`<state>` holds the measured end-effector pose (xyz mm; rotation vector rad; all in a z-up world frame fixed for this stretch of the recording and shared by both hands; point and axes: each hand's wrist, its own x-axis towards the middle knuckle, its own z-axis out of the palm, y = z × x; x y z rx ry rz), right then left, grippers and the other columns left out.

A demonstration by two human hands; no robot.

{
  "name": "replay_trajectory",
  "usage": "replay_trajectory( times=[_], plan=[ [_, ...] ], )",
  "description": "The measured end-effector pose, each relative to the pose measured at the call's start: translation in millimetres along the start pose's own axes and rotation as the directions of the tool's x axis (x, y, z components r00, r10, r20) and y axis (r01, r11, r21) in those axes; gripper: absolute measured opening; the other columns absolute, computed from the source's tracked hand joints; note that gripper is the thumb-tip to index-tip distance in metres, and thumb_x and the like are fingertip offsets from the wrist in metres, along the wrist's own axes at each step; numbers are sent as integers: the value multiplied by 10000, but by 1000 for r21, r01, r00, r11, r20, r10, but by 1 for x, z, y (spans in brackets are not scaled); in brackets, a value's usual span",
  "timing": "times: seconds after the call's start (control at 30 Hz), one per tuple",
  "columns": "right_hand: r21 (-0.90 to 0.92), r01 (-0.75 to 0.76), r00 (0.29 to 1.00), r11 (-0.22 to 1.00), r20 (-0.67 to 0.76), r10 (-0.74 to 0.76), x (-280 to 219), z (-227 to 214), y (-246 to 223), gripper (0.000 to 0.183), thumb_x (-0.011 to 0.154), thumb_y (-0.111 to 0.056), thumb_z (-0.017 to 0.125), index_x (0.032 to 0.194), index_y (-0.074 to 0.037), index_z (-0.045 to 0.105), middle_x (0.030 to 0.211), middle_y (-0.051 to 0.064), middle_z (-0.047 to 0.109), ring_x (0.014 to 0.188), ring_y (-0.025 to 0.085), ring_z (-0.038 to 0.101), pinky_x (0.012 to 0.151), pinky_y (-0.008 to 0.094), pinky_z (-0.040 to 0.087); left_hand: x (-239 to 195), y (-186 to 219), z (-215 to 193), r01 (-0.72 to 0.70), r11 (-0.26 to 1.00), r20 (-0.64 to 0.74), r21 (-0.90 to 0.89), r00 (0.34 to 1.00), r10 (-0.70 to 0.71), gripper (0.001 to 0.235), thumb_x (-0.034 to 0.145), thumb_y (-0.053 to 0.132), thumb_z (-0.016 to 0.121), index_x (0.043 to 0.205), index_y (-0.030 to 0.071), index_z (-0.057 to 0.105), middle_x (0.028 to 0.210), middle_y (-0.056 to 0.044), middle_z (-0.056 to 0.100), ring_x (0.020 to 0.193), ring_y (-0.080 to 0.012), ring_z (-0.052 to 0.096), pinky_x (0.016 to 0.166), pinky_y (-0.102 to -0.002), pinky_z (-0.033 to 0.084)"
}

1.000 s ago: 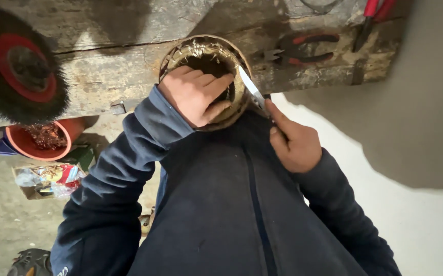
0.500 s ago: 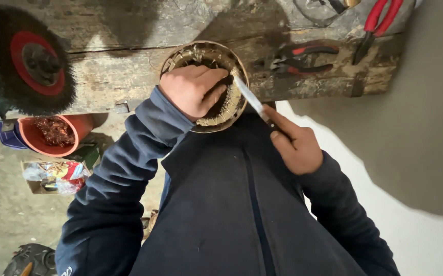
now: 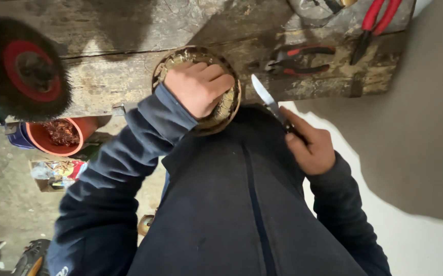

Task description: Scraping and cleaning the internal components of a motor stator using a knife.

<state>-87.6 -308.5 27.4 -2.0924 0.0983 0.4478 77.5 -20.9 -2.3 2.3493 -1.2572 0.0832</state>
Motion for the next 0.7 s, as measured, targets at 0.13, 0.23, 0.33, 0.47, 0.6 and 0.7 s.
replay_trajectory(
  times=[0.13,0.23,0.33,0.47,0.6,0.7],
  plan=[
    [-6,-29,1000,1000,9,29,6,-1,4,540,942,-71,589,1481,-61,559,982,147,742,869,195,733,833,278,535,25,5,-13,-200,956,181,216,970,162,147,851,234,670,968,185,745,815,29,674,755,-172,682,646,-332,527],
    [26,46,999,999,24,-46,11,0,1,555,938,-51,576,1492,-29,544,1039,144,744,903,204,722,861,279,528,46,5,6,-297,910,328,290,924,197,112,799,268,653,836,204,736,804,40,703,759,-166,704,611,-342,524],
    [68,204,979,977,-15,-203,11,-3,22,523,987,-37,562,1507,4,522,1262,193,710,1122,239,709,984,297,514,65,3,12,-424,865,506,269,826,247,88,735,270,656,764,245,735,779,11,719,767,-228,717,587,-378,523],
    [184,-44,998,982,-30,50,8,-5,40,564,964,-51,554,1527,-20,539,998,124,743,857,141,645,846,267,519,51,-4,-1,-434,844,377,314,873,309,107,775,279,659,734,198,716,719,49,678,701,-168,690,545,-338,498],
    [162,-4,998,987,-58,14,14,-7,40,553,974,-34,564,1526,-17,535,972,129,725,861,115,661,847,265,531,46,-6,-9,-478,814,195,331,878,437,106,768,264,668,702,182,655,690,55,604,681,-147,641,559,-305,474],
    [146,118,992,982,-54,-111,19,-9,42,532,985,-14,562,1515,8,521,1075,123,732,937,107,662,890,261,522,47,-2,-10,-484,814,191,321,875,445,112,718,267,646,684,160,638,685,44,592,673,-153,636,558,-308,477]
  ],
)
